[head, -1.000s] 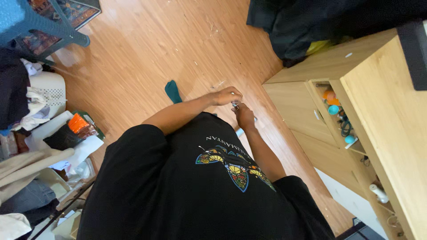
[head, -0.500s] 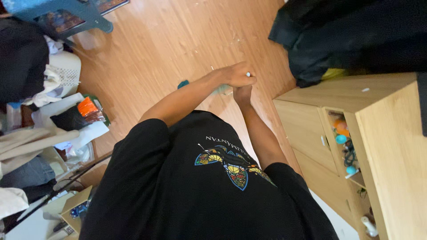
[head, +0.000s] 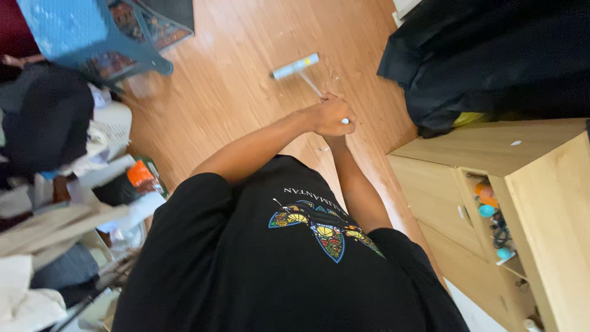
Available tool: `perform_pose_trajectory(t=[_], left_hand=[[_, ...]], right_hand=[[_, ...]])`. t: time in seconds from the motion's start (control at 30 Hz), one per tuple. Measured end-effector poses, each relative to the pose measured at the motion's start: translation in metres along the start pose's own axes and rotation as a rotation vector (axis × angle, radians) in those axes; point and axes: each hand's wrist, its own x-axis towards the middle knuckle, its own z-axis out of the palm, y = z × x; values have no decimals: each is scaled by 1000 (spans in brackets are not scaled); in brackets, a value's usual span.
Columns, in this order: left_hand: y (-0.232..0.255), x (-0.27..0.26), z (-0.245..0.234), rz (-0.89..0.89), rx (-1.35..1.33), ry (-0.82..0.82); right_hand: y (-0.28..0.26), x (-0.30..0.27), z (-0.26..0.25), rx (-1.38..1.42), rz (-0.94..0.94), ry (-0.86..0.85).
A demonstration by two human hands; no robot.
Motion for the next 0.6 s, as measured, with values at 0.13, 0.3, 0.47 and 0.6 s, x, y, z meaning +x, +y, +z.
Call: perform_pose_trajectory(t=[0.13, 0.3, 0.47, 0.6], left_hand=[[14, 3, -56, 43, -361, 29], [-3, 0, -74, -230, -690, -22], [-62, 12, -36, -187, -1017, -65], [-108, 27, 0, -274, -1010, -96]], right_hand=[[-8, 13, 2, -92, -73, 39], [-76, 15, -12, -489, 223, 19], [-95, 18, -24, -728, 364, -31], [-46, 12, -35, -991, 671, -165]])
